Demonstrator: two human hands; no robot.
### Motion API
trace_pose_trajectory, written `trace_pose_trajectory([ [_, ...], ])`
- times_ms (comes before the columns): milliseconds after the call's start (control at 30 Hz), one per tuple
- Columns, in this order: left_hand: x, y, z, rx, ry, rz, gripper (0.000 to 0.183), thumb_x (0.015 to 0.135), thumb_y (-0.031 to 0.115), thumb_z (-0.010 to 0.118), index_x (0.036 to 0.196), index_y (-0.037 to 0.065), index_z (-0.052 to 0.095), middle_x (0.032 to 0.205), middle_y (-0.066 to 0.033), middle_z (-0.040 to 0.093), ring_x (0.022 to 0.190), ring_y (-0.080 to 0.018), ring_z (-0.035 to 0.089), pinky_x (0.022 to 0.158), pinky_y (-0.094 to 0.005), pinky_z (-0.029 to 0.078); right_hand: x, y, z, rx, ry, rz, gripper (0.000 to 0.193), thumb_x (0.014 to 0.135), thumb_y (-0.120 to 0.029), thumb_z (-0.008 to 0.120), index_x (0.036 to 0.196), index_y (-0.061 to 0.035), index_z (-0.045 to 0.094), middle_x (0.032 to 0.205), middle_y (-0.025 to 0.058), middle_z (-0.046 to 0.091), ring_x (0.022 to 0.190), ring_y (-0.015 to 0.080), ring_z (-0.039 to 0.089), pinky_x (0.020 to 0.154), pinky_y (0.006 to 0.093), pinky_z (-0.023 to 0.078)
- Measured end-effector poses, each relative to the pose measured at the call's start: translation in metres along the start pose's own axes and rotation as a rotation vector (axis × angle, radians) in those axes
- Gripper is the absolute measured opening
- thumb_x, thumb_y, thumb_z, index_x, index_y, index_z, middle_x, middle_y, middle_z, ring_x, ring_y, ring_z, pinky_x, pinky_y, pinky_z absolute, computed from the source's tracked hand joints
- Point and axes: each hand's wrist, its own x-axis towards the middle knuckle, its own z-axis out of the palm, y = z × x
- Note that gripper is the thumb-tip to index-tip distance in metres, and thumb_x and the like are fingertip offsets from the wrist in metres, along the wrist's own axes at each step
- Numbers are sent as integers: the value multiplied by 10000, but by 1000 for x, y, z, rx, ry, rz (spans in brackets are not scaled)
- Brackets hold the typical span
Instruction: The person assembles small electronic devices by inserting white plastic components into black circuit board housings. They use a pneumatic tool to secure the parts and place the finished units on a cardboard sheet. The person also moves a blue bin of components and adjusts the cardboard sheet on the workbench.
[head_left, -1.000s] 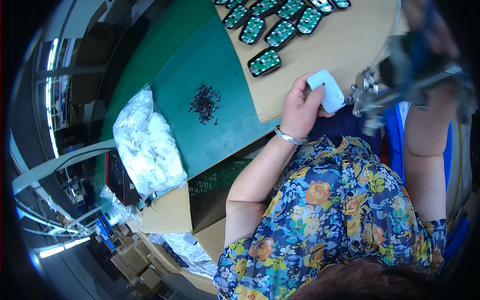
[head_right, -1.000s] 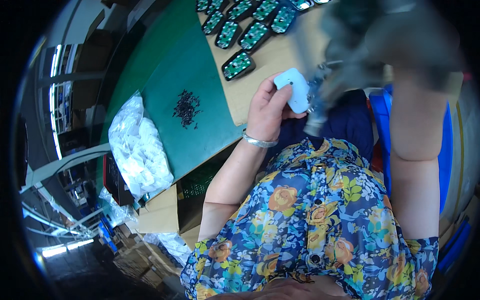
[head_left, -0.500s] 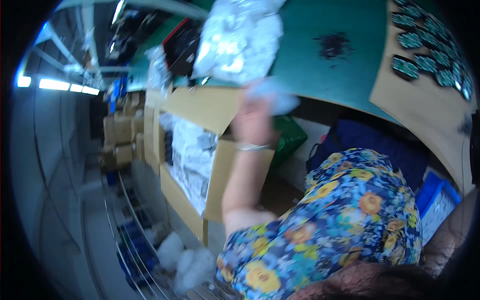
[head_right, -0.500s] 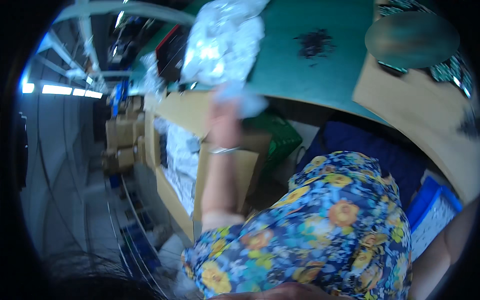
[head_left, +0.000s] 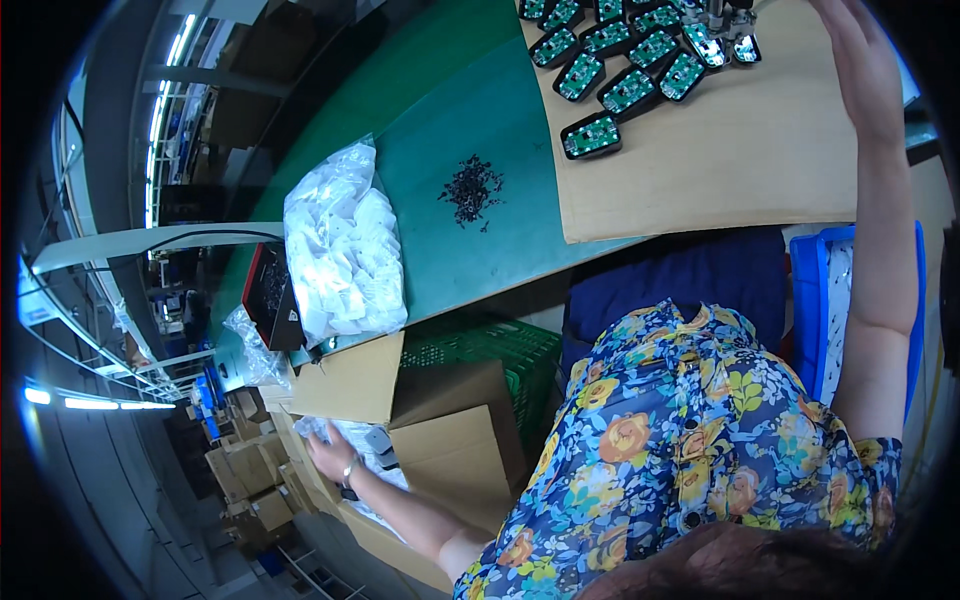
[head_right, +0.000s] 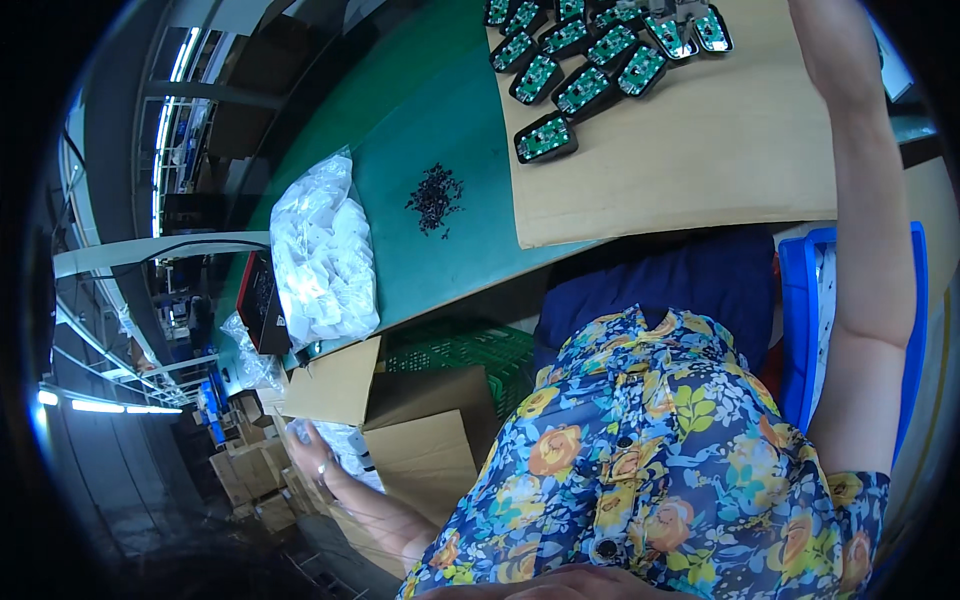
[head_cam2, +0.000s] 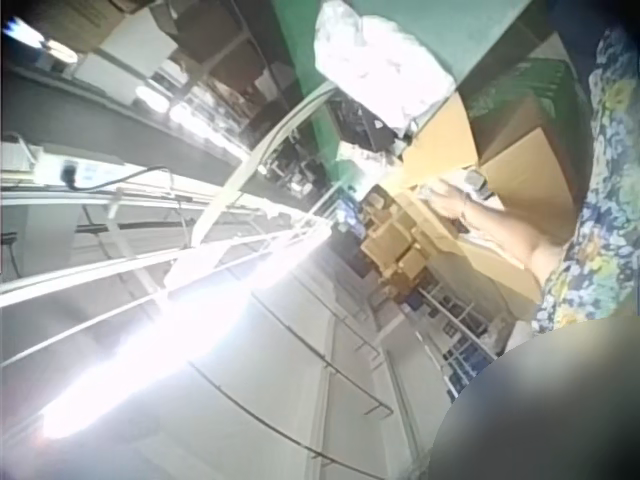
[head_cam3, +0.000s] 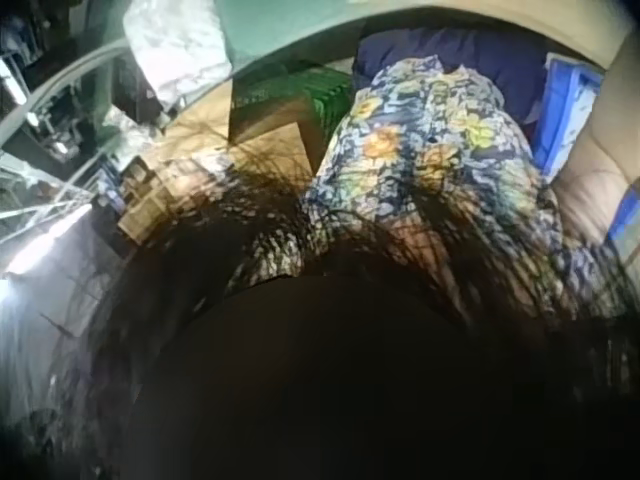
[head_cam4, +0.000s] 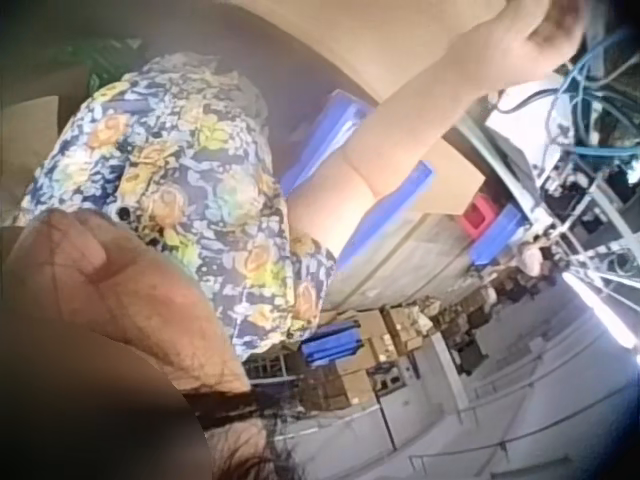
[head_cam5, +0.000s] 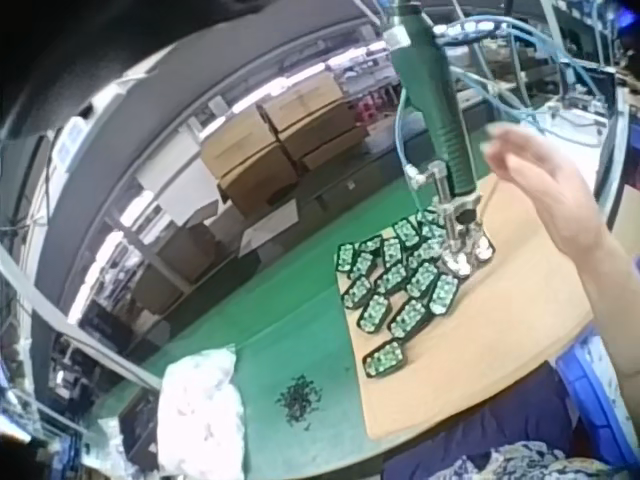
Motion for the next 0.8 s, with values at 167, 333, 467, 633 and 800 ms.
trace_pose_trajectory([
  [167,-70,300,-100,-1119,-282,1115,568,685,165,719,1166,-15,477,1143,-186,515,1072,-323,475,920,-385,368,-112,6,6,86,-67,411,238,846,-84,545,1075,-23,521,965,24,554,908,106,518,831,241,407],
  [333,-111,420,-93,-917,-272,1536,702,687,172,708,1250,-48,352,1226,-233,433,1145,-364,407,968,-402,335,-234,-27,-6,63,-159,830,147,816,-91,589,947,-24,575,847,17,574,804,88,539,736,239,439],
  [467,-107,452,-104,-867,-501,1576,611,687,127,680,1223,-8,419,1099,-229,518,1014,-371,487,884,-404,385,-282,-72,-66,-44,285,1114,135,832,-108,568,934,-20,581,820,5,579,732,69,529,672,222,434],
  [633,-93,441,-100,-1003,-654,1321,528,657,62,713,1114,-31,466,1008,-152,545,909,-244,551,799,-320,444,-350,-33,-163,-658,543,1102,167,836,-154,550,927,-17,584,801,27,581,698,80,514,648,216,415],
  [800,-123,384,-144,-1416,-1195,1112,552,632,-27,695,1108,5,417,992,-148,558,809,-217,599,723,-318,500,-394,36,-208,-1072,377,1114,196,779,-181,584,935,-67,619,848,94,594,748,202,575,689,310,454],
])
